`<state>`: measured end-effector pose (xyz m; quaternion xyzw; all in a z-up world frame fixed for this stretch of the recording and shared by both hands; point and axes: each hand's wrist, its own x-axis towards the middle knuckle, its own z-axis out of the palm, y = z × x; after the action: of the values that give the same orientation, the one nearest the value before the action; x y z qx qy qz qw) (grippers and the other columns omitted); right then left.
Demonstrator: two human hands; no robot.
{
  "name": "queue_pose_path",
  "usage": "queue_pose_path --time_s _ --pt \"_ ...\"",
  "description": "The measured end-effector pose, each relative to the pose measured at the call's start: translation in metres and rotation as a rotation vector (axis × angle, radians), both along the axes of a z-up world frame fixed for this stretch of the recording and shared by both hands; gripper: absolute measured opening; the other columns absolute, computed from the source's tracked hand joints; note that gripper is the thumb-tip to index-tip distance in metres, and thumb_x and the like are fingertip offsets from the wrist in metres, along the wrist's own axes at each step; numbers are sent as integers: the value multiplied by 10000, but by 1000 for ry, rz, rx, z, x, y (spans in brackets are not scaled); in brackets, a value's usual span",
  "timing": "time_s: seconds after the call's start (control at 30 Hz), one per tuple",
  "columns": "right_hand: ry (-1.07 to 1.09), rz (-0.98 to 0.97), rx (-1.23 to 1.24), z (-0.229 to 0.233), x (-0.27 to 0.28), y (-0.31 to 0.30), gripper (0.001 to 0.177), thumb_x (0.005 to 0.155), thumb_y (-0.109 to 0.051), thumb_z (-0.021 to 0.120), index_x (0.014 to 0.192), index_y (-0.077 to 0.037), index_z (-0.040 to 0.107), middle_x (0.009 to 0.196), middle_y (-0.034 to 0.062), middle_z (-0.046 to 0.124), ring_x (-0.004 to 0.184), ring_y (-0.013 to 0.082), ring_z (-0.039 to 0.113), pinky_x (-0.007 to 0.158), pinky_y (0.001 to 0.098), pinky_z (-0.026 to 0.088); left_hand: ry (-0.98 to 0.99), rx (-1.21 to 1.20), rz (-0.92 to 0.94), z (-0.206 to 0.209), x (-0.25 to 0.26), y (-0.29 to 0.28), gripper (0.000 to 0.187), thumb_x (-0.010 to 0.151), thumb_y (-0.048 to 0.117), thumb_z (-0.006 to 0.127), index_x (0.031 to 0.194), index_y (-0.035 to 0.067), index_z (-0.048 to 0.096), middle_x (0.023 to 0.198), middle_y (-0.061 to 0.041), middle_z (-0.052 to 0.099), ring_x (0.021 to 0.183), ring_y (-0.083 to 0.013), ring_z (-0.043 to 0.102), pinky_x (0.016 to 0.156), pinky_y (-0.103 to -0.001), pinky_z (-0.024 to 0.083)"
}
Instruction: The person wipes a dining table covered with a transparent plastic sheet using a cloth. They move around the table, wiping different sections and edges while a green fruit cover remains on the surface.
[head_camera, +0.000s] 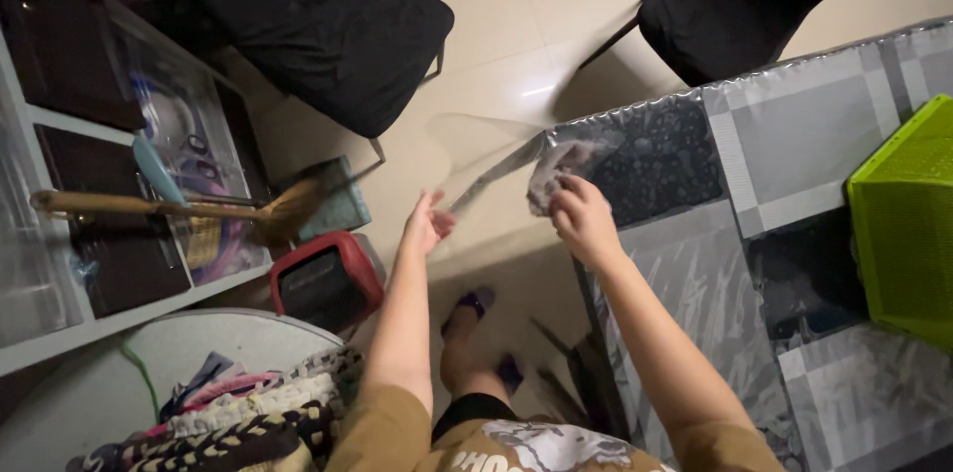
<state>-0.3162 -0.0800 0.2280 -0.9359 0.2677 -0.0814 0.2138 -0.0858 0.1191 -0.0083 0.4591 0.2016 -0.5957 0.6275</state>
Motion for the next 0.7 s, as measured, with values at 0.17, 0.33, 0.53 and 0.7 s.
queue_pose_path --time_s 0.17,0.33,0.53,0.7 --pt "257 117 -437 -39 24 21 637 859 -380 676 1463 -205 572 1635 158 347 1513 429 248 1148 742 174 -296 29 -15 -1 11 2 351 995 340 591 1326 250 664 643 -7 618 549 -122 584 475 -259 446" --pt "152 10 -288 -115 88 19 700 951 -416 640 1540 -98 435 1675 213 263 1552 422 215 1186 709 152 -544 69 141 -1 -9 13 224 1012 203 646 1177 103 759 842 49 676 695 -51 595 549 -247 514" --pt "-114 168 78 -182 109 133 712 946 -302 646 1549 -24 387 1669 231 256 1537 418 274 1186 707 161 -835 220 182 10 -16 10 160 989 90 653 1076 0 752 800 22 665 670 -76 546 559 -246 471" --pt "154 513 -91 -189 52 86 547 813 -119 600 1360 -114 598 1579 142 411 1475 385 372 1194 676 184 -511 67 250 30 -14 13 204 1023 132 610 1134 4 723 732 29 593 601 -73 533 525 -234 441"
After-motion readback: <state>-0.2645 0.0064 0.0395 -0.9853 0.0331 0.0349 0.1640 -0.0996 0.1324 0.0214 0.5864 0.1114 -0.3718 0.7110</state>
